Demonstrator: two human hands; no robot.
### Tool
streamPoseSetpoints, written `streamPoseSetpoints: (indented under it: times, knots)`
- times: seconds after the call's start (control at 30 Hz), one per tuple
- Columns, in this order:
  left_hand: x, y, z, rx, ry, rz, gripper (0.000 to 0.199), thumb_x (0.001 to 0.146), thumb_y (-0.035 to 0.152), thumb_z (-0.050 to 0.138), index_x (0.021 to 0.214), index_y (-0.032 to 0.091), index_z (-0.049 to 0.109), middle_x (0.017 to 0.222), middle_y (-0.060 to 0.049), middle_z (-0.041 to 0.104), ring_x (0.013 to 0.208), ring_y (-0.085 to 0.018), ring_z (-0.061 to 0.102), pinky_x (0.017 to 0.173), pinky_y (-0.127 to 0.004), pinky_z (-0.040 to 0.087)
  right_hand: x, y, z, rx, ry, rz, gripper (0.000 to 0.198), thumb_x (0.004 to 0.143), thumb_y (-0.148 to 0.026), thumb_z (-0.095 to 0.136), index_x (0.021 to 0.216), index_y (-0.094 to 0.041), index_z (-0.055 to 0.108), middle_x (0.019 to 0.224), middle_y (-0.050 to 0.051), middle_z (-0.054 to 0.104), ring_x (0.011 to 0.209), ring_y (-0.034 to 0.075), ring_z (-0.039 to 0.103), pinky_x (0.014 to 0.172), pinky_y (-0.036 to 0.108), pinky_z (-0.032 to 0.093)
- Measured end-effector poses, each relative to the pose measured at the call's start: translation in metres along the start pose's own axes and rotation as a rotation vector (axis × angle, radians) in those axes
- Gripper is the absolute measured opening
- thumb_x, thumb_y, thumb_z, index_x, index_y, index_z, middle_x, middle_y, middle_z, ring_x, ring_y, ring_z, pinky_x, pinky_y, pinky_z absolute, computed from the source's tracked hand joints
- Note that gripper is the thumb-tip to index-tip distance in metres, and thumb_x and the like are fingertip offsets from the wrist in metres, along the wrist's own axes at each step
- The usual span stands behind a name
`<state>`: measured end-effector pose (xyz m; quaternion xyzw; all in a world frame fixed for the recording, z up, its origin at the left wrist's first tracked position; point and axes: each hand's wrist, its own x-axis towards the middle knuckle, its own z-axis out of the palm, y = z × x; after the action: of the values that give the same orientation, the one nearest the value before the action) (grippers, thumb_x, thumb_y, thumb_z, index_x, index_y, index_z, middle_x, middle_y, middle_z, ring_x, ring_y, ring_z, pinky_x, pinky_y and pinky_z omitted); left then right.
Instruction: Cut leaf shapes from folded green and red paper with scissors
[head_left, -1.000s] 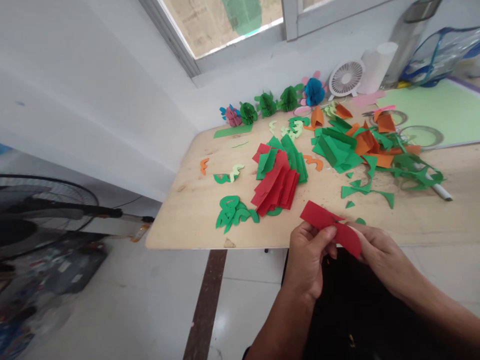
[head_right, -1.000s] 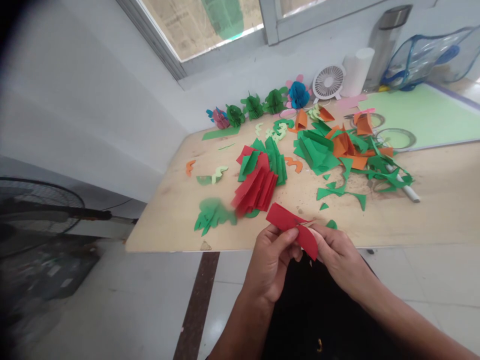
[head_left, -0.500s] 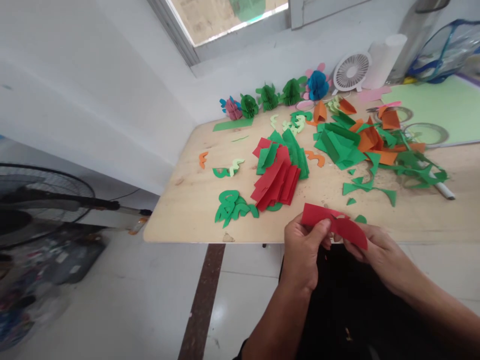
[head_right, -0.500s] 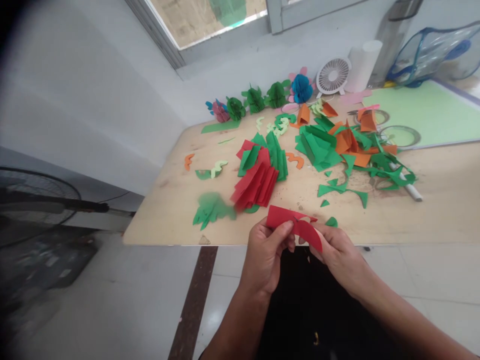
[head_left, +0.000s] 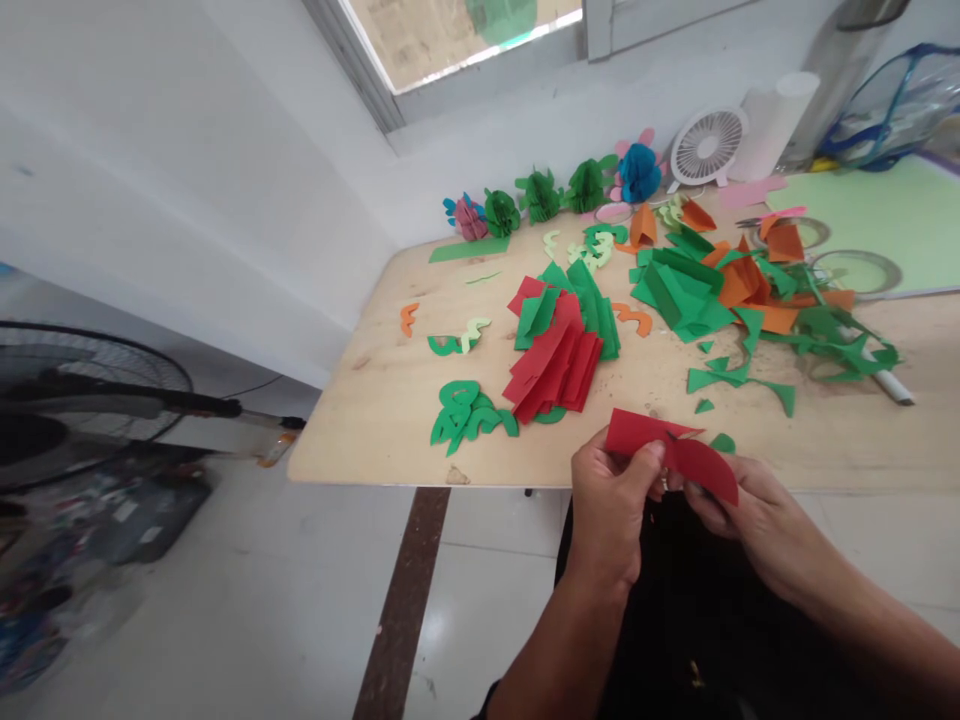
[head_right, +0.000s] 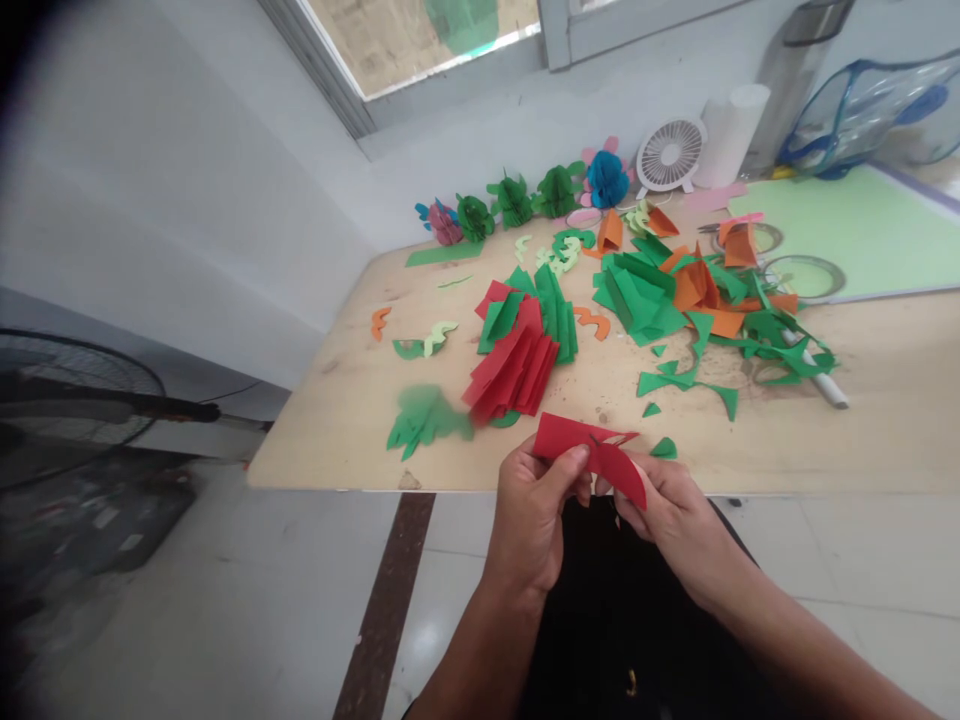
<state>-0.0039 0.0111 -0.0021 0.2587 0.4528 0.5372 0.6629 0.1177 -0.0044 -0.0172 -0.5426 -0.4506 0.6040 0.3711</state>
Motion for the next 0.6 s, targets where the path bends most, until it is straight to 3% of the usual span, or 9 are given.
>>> streamPoseSetpoints:
  times: [0.6]
  knots:
    - [0.0008,-0.0027,0.0032,0.052,0.005,0.033,0.009,0.074,0.018,0.061,0.069,0.014,0.055,0.051,0.003,0.051,0.048,-0.008,0.043,0.048,-0.021,0.033,0.0008,0.0026,0.0037,0.106,-0.009,-0.008,0.039,0.088,-0.045,0.050,0.058,-0.020,0.047,0.049,-0.007,0.029,0.045,0.009,0.021,0.042,0.025,0.016]
